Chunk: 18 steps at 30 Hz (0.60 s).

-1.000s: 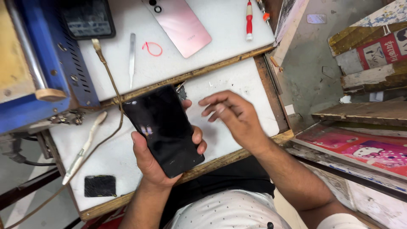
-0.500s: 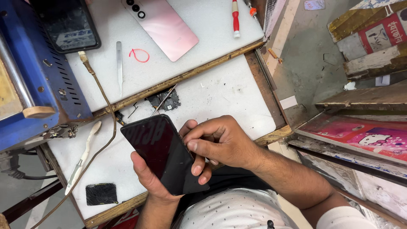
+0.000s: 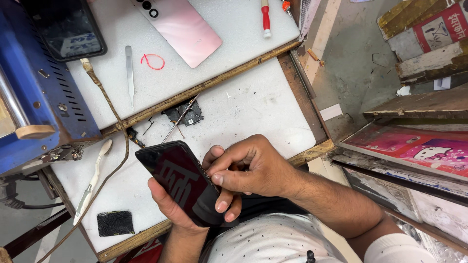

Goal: The person disassembles a black smartphone, removes the back cover and internal components, and uses tweezers to adjust small parts. They repeatedly open and close the device, inspecting the screen and internal layout throughout the process.

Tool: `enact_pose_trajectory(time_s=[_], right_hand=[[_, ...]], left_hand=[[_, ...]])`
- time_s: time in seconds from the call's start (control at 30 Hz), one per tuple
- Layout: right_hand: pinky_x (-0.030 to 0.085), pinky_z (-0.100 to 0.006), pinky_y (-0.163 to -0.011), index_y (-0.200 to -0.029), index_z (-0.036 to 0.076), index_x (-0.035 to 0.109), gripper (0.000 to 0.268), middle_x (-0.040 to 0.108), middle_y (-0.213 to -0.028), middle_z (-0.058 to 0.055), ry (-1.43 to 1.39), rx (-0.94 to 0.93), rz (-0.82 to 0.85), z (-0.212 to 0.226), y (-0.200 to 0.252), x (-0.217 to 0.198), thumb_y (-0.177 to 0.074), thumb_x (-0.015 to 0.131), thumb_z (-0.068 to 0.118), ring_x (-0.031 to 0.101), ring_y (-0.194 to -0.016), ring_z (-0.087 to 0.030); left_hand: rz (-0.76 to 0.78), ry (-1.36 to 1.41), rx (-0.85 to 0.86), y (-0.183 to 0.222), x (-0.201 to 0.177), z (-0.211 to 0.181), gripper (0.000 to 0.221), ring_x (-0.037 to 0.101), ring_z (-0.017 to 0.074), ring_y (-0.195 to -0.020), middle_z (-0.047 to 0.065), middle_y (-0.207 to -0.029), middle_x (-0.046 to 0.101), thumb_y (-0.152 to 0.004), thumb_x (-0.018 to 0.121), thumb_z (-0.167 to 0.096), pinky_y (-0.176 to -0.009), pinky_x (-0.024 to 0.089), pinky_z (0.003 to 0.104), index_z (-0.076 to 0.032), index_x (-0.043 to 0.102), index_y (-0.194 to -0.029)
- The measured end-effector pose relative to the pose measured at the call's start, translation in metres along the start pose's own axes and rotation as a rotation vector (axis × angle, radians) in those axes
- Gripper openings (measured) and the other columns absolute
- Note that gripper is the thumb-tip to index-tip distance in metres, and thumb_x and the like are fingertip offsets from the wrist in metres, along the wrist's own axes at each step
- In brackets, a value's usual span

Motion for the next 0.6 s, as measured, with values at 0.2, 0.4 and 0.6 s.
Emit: enact_pose_trajectory(time_s=[0.2,0.4,0.6], right_hand=[[0.067,-0.026,-0.063,-0.101,-0.008,0.074,0.014,0.077,-0.085,-0.017,0.131,-0.070,-0.028,-0.0021,-0.0022,-0.0008,-0.096,0.070,0.004,0.076,-0.072,-0.014],[0.065,-0.023,-0.069,-0.102,-0.006,0.077,0.015,0.078,-0.084,-0.015,0.322,-0.150,-0.054,-0.0034,-0.0026,-0.0039,-0.097,0.073,0.008,0.074,-0.076,-0.011],[0.066,-0.023,-0.067,-0.099,-0.004,0.075,0.014,0.077,-0.082,-0.013,0.222,-0.097,-0.079,-0.0073,-0.0015,-0.0050,-0.096,0.072,0.009,0.074,-0.072,-0.009]], left_hand=[[-0.006,-0.004,0.000,0.0011,-0.0015,0.0002,0.114,0.068,0.0247,-0.099,0.014,-0.112,0.063,-0.086,0.064,-0.080,-0.079,0.059,0.044,0.001,0.031,-0.159],[-0.029,-0.028,0.017,0.0017,-0.0043,-0.0004,0.115,0.068,0.0248,-0.096,0.014,-0.110,0.063,-0.085,0.062,-0.081,-0.077,0.060,0.044,0.003,0.033,-0.158],[-0.059,-0.064,0.040,0.0012,-0.0066,-0.0013,0.115,0.069,0.0254,-0.094,0.017,-0.107,0.063,-0.086,0.061,-0.082,-0.072,0.060,0.044,0.007,0.035,-0.154]])
Point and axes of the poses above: each hand's wrist, its own y-axis away from the middle knuckle, its own x-axis out of the palm, z = x × y, the point moved 3 cm from there along -y, towards the middle knuckle
